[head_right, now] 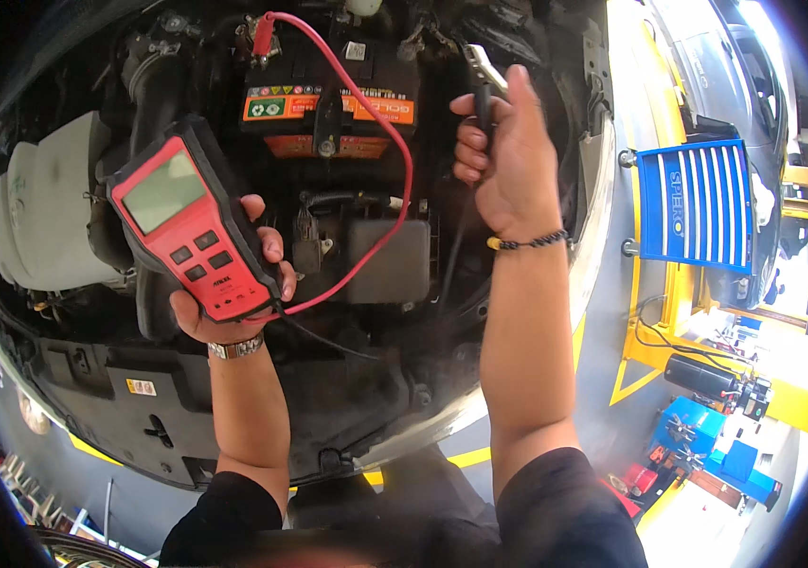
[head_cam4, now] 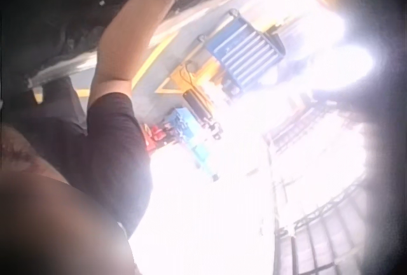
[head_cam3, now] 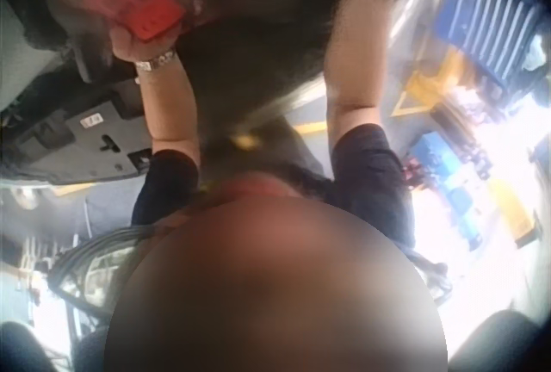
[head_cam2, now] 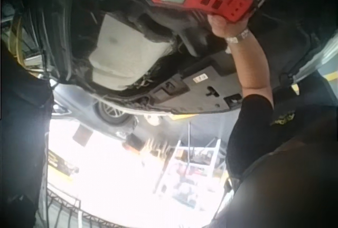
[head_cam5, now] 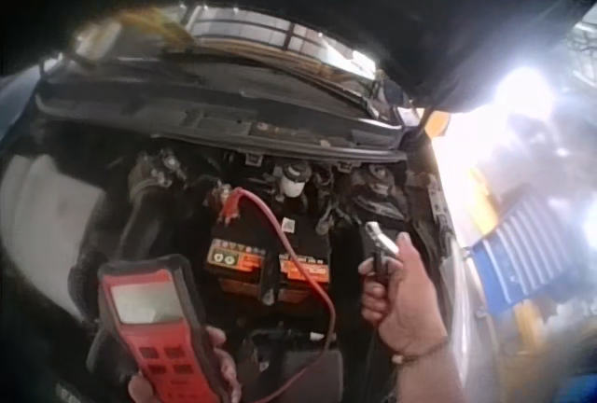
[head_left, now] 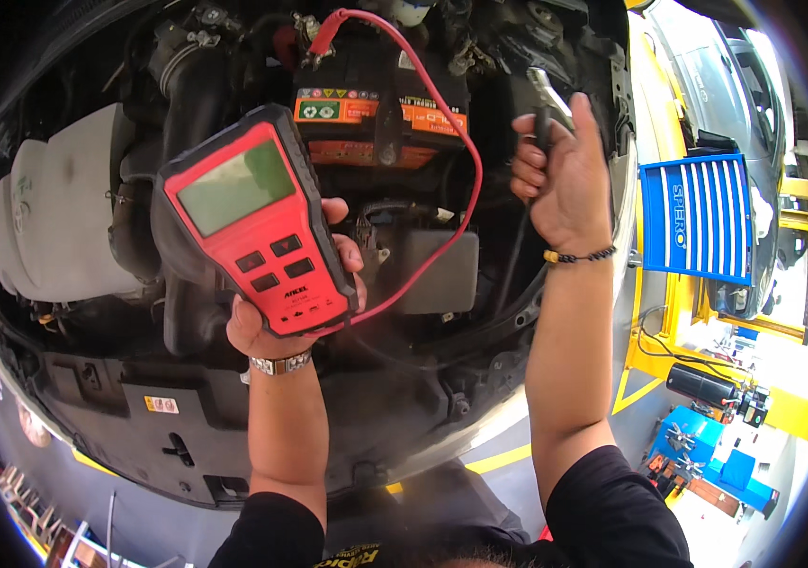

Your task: The person connects a battery tester to the car battery terminals and operates the device to read results. The person then removes the fuse box cover, inspects the fuses, and briefly interacts with another person in the garage.

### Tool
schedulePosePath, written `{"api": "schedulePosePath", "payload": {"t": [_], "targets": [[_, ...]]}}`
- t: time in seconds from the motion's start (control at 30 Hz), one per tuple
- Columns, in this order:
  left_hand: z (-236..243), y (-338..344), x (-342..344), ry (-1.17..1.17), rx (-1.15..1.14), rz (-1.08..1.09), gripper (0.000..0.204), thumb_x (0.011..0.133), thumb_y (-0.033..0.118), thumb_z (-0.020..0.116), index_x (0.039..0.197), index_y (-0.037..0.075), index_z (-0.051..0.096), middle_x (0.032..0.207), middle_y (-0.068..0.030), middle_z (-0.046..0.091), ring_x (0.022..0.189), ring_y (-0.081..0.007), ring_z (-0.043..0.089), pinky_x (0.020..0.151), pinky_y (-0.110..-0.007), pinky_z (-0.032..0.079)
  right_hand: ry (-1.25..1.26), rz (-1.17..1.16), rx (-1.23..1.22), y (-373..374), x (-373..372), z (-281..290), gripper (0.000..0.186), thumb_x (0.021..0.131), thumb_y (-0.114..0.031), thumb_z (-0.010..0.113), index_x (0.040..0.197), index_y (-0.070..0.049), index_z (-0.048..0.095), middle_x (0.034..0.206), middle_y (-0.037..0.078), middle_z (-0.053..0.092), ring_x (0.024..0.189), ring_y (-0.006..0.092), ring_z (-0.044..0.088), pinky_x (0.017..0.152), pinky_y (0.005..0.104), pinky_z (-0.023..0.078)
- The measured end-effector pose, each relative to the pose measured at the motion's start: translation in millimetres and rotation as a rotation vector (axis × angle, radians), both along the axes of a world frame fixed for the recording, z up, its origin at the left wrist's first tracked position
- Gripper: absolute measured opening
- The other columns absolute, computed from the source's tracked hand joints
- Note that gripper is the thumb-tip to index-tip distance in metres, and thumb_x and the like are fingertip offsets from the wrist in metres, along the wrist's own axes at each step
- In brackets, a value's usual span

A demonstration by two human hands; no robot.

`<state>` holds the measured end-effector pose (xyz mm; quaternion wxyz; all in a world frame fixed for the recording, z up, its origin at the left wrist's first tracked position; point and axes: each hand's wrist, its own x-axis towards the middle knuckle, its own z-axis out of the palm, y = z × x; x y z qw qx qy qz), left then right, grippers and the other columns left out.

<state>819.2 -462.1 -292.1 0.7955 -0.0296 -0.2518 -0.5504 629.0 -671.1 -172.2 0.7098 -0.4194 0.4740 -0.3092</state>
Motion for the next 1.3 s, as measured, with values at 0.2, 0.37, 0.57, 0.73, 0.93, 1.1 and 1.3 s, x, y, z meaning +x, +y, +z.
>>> {"api": "schedulePosePath", "payload": {"t": [0.2,0.37,0.57,0.73,0.93,1.1,1.3], "targets": [[-2,-2,2,-0.045,0.052,-0.007,0.099,0.084,0.044,0.076,0.156,0.002,0.023,0.153,-0.0290,0.032,0.122,-0.0393,0.053,0.087,-0.046,0.057,0.253,0.022,-0.146,-13,30,-27,0.045,0.098,-0.044,0.060,0.105,0.000,0.064,0.071,-0.002,0.046,0.061,0.0088,0.041,0.055,0.0259,0.035],[-1,-1,2,-0.036,0.068,-0.051,0.098,0.084,0.041,0.079,0.156,0.004,0.025,0.154,-0.0271,0.033,0.123,-0.0392,0.053,0.089,-0.047,0.056,1.006,0.043,-0.775,-12,47,-41,0.040,0.090,-0.035,0.069,0.101,0.004,0.070,0.087,0.026,0.070,0.086,0.0411,0.069,0.077,0.0430,0.053],[4,0,-1,-0.024,0.128,-0.063,0.099,0.079,0.039,0.084,0.156,0.008,0.031,0.154,-0.0275,0.033,0.124,-0.0404,0.054,0.092,-0.049,0.056,1.036,-0.098,-0.822,-10,67,-47,0.037,0.088,-0.033,0.072,0.097,0.003,0.070,0.084,0.026,0.069,0.083,0.0420,0.068,0.075,0.0438,0.053],[5,3,-2,0.013,0.173,-0.062,0.097,0.078,0.037,0.085,0.155,0.010,0.033,0.153,-0.0288,0.036,0.123,-0.0418,0.055,0.092,-0.050,0.056,1.107,-0.105,-0.900,-6,78,-44,0.035,0.087,-0.032,0.073,0.086,0.003,0.068,0.081,0.027,0.068,0.081,0.0432,0.068,0.073,0.0462,0.053],[0,5,-3,-0.083,0.178,-0.033,0.099,0.082,0.042,0.079,0.155,0.001,0.025,0.154,-0.0267,0.032,0.124,-0.0388,0.053,0.088,-0.050,0.057,1.214,-0.117,-0.967,-1,101,-39,0.037,0.086,-0.033,0.071,0.082,0.003,0.069,0.082,0.028,0.069,0.083,0.0455,0.069,0.075,0.0484,0.055],[3,5,-4,-0.086,0.211,-0.012,0.101,0.081,0.043,0.080,0.155,0.001,0.025,0.154,-0.0266,0.032,0.124,-0.0387,0.053,0.088,-0.050,0.058,1.182,-0.167,-0.882,-1,112,-33,0.042,0.083,-0.038,0.073,0.081,0.004,0.069,0.086,0.028,0.070,0.086,0.0438,0.069,0.079,0.0482,0.055],[12,3,-4,-0.074,0.271,0.038,0.094,0.088,0.046,0.072,0.157,0.006,0.021,0.153,-0.0281,0.035,0.118,-0.0399,0.058,0.086,-0.049,0.060,1.377,0.046,-0.766,-11,109,-21,0.049,0.086,-0.047,0.069,0.096,0.001,0.073,0.101,0.027,0.071,0.097,0.0424,0.070,0.086,0.0467,0.056]]}}
